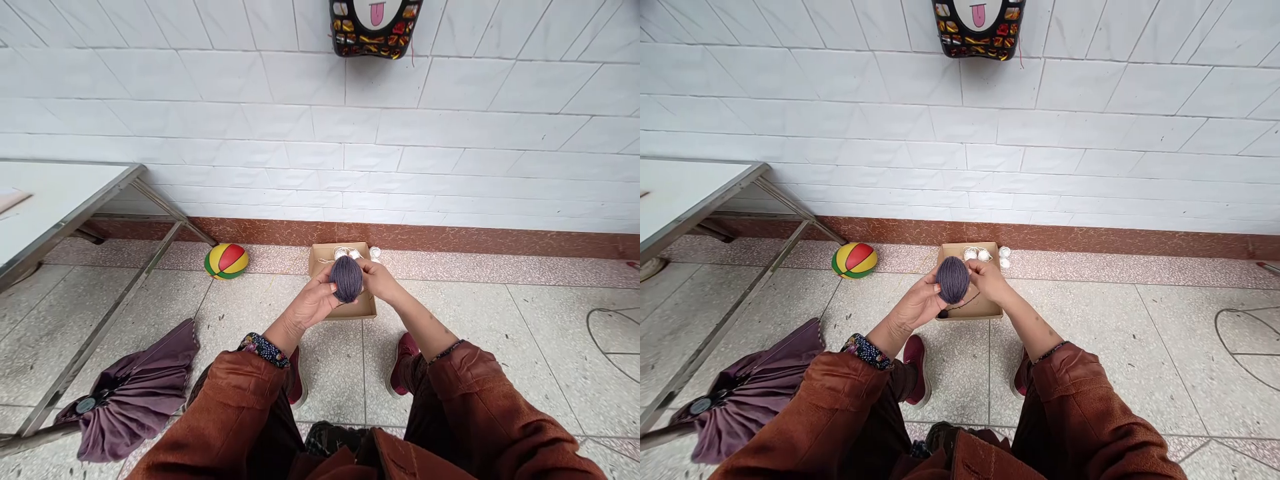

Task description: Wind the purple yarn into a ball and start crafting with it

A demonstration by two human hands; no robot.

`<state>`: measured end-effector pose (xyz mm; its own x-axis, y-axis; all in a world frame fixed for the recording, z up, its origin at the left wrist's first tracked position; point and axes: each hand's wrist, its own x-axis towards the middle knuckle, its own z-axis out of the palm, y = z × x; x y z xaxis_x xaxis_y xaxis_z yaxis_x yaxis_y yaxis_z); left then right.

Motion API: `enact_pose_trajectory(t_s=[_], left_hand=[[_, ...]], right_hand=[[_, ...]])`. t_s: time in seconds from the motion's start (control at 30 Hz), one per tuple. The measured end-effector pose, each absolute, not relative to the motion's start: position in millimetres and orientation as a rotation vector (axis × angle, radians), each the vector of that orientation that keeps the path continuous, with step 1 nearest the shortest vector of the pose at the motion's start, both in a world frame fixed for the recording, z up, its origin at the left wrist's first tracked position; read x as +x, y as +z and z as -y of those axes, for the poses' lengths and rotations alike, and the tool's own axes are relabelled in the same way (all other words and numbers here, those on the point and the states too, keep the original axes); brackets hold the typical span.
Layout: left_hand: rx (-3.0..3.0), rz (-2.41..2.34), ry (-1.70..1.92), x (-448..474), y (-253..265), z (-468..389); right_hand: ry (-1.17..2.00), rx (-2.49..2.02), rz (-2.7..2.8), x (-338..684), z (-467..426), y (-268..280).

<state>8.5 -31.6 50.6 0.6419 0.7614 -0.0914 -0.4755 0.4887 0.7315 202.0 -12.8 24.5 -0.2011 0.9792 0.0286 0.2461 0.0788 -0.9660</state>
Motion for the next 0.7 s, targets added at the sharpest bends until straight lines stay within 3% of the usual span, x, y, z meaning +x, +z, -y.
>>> enact_pose_trajectory(t_s=[0.3,0.57,0.7], left_hand=[[0.608,-0.543,1.005,6,46,10],[0.779,-0.839,1.163,7,35,-5],[1.062,-1.009,1.075,15,28,0]], right_hand=[[0.985,-1.414,1.851,202,24,22],[1.206,-1.028,1.905,202,40,56],[1.214,-0.921,1.832,208,40,75]])
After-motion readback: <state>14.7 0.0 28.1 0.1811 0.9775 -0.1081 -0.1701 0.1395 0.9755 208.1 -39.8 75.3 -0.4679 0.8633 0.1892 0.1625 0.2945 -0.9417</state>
